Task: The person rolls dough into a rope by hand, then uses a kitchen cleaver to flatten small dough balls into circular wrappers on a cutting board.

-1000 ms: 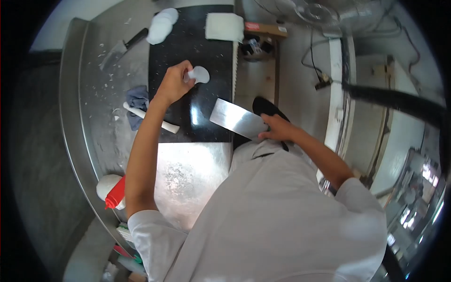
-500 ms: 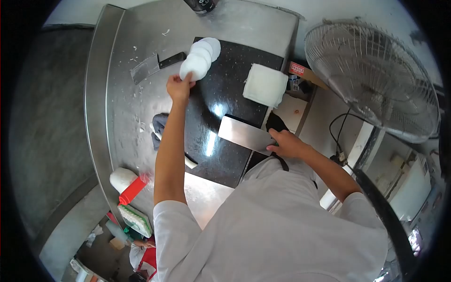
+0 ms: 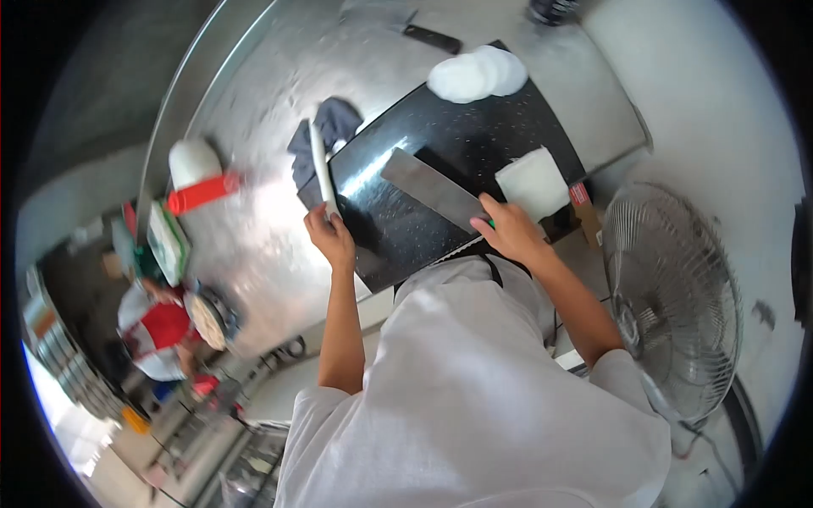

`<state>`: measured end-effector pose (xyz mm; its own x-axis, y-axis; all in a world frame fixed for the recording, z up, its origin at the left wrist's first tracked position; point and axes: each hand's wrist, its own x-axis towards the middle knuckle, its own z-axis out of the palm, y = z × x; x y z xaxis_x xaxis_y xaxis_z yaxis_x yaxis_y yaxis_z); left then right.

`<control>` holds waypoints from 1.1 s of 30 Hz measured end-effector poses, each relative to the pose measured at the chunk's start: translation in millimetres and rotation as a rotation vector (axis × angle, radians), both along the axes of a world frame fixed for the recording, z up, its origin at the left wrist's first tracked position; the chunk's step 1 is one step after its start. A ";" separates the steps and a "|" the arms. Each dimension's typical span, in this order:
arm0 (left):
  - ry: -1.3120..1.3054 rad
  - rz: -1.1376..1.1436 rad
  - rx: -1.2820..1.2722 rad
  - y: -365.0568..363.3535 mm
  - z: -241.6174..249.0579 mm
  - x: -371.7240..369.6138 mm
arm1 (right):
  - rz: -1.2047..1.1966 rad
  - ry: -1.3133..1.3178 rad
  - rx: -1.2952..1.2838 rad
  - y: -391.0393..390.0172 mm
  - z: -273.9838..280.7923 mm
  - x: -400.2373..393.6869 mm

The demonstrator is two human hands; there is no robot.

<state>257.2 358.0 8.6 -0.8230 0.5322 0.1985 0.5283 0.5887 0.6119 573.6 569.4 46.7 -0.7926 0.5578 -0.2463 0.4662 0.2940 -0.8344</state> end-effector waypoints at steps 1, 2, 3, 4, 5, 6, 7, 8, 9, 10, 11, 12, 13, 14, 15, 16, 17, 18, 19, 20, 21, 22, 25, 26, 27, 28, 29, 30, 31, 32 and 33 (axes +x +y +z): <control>-0.003 -0.013 0.035 -9.0 -0.3 5.6 | 0.071 -0.021 0.040 8.2 1.5 -18.3; -0.004 -0.032 0.071 -12.9 -0.6 10.2 | 0.136 -0.041 0.082 14.6 4.9 -37.8; -0.003 -0.054 0.109 -15.4 -1.4 13.1 | 0.193 -0.044 0.130 19.8 10.1 -58.5; 0.031 -0.033 0.115 -19.2 -6.3 13.4 | 0.247 -0.045 0.177 23.4 17.6 -79.6; 0.011 0.027 0.165 -20.9 -10.2 13.6 | 0.297 -0.049 0.221 22.7 25.3 -97.7; -0.012 0.083 0.217 -22.6 -13.6 13.8 | 0.357 -0.062 0.234 20.5 32.0 -112.9; -0.013 0.082 0.211 -25.5 -15.5 12.1 | 0.414 -0.076 0.252 20.3 38.6 -127.8; -0.015 0.081 0.208 -27.9 -16.5 9.3 | 0.471 -0.091 0.272 20.3 45.7 -141.3; -0.018 0.080 0.203 -30.1 -17.7 8.3 | 0.541 -0.152 0.281 19.3 54.3 -151.6; -0.031 0.082 0.198 -30.9 -17.9 6.7 | 0.579 -0.181 0.303 19.1 56.5 -158.7; -0.046 0.084 0.190 -31.8 -17.3 3.2 | 0.617 -0.210 0.322 17.9 56.9 -165.7; -0.062 0.084 0.179 -33.8 -17.0 -0.4 | 0.653 -0.240 0.338 14.1 56.5 -170.8; -0.057 0.047 0.210 -34.9 -18.6 -3.4 | 0.655 -0.254 0.359 9.0 55.5 -173.8; -0.069 0.048 0.211 -34.9 -17.4 -5.7 | 0.654 -0.268 0.380 4.4 54.3 -176.1; -0.080 0.046 0.213 -34.4 -16.3 -8.8 | 0.651 -0.282 0.402 -0.7 52.7 -179.0; -0.095 0.038 0.214 -35.4 -16.6 -12.0 | 0.645 -0.290 0.398 -8.1 47.3 -180.7; -0.084 -0.020 0.227 -37.2 -19.3 -16.1 | 0.634 -0.300 0.393 -16.8 38.7 -180.6; -0.096 -0.030 0.229 -37.2 -20.9 -20.1 | 0.621 -0.307 0.394 -23.9 32.1 -181.2; -0.108 -0.043 0.231 -37.9 -21.6 -23.3 | 0.586 -0.329 0.343 -32.6 30.2 -180.2; -0.117 -0.062 0.233 -39.2 -21.2 -26.1 | 0.546 -0.349 0.294 -42.2 30.0 -178.5; -0.141 -0.050 0.266 -39.8 -20.1 -29.4 | 0.500 -0.365 0.246 -50.8 28.7 -177.9; -0.182 -0.067 0.264 -42.1 -16.2 -32.6 | 0.448 -0.311 0.190 -57.9 22.0 -173.1; -0.377 -0.152 0.280 -49.4 6.1 -34.7 | 0.178 -0.177 0.034 -78.3 12.9 -138.7; -0.448 -0.235 0.268 -50.0 12.9 -29.2 | 0.041 -0.155 -0.007 -93.8 21.5 -119.3; -0.524 -0.318 0.252 -50.6 18.9 -21.0 | -0.098 -0.136 -0.046 -110.3 29.8 -97.2; -0.592 -0.398 0.239 -45.9 25.5 -14.2 | -0.256 -0.112 -0.004 -125.4 27.3 -73.5; -0.591 -0.564 0.162 -34.9 39.1 -7.8 | -0.390 -0.068 0.033 -136.8 26.6 -55.0; -0.585 -0.732 0.079 -27.2 49.3 2.6 | -0.523 -0.016 0.071 -148.1 26.0 -36.4; -0.556 -0.814 -0.059 -17.0 42.9 14.9 | -0.641 -0.051 0.018 -154.7 27.5 -16.7; -0.541 -0.854 -0.265 -6.5 37.9 14.7 | -0.737 -0.061 0.005 -163.3 29.5 -5.5; -0.510 -0.891 -0.469 8.2 33.7 17.5 | -0.834 -0.067 -0.008 -171.8 31.5 5.8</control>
<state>274.7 366.2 42.3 -0.0402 0.9038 -0.4260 0.6264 0.3550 0.6940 579.4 397.6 78.2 -0.1040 0.9531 -0.2844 0.5771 -0.1750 -0.7977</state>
